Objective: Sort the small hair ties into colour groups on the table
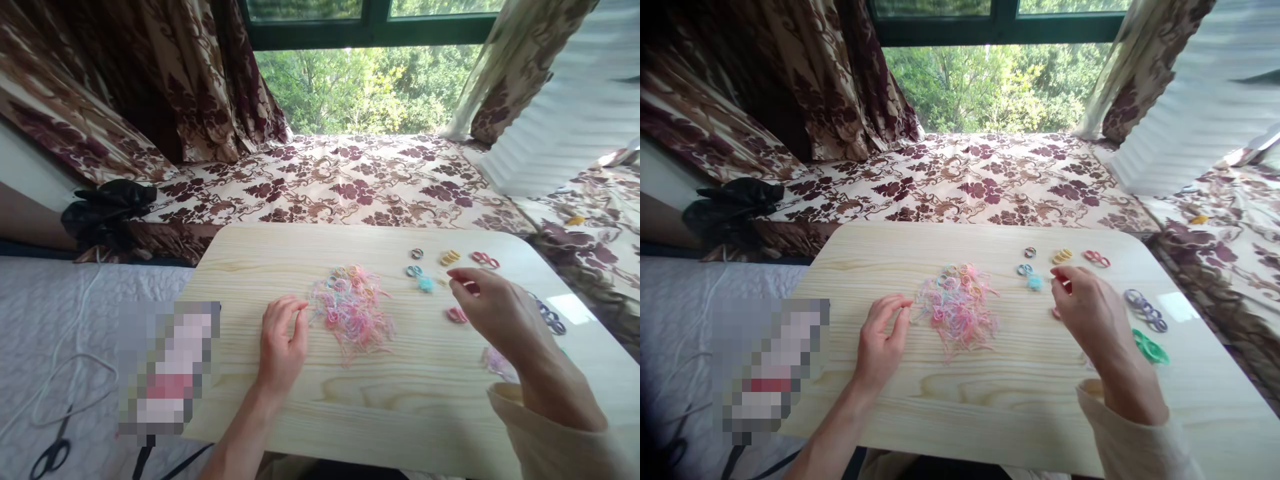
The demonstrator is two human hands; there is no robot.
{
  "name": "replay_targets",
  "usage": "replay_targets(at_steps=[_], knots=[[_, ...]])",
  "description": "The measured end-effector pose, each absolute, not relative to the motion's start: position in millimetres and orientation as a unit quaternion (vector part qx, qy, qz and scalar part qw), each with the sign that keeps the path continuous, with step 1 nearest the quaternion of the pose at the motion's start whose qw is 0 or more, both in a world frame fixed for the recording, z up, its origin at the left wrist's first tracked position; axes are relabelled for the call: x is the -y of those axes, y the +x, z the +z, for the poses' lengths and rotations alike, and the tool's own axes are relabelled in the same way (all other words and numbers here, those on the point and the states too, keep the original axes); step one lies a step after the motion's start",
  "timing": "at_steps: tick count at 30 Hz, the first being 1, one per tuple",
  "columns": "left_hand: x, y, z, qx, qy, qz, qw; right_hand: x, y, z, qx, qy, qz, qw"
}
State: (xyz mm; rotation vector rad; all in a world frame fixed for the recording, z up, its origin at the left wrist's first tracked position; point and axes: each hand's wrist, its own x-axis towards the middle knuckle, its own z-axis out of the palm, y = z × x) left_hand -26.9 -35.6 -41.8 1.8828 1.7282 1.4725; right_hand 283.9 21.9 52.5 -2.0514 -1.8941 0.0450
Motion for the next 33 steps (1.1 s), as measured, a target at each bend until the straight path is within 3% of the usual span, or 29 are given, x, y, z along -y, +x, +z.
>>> replay_targets(at_steps=[7,13,24,33], knots=[[35.0,-23.5,-36.4,-0.588,0.633,0.496,0.089,35.2,256.3,50.4,0.748,-0.613,0.046,0.25],[34.9,-22.4,-34.8,-0.597,0.629,0.49,0.091,51.9,204.6,19.8,0.82,-0.489,0.19,0.227],[35.2,-22.7,-34.2,-0.594,0.627,0.495,0.098,42.3,206.3,14.1,0.84,-0.498,0.123,0.178],[35.0,-22.3,-33.4,-0.597,0.623,0.497,0.098,27.5,193.7,16.3,0.839,-0.492,0.111,0.206]])
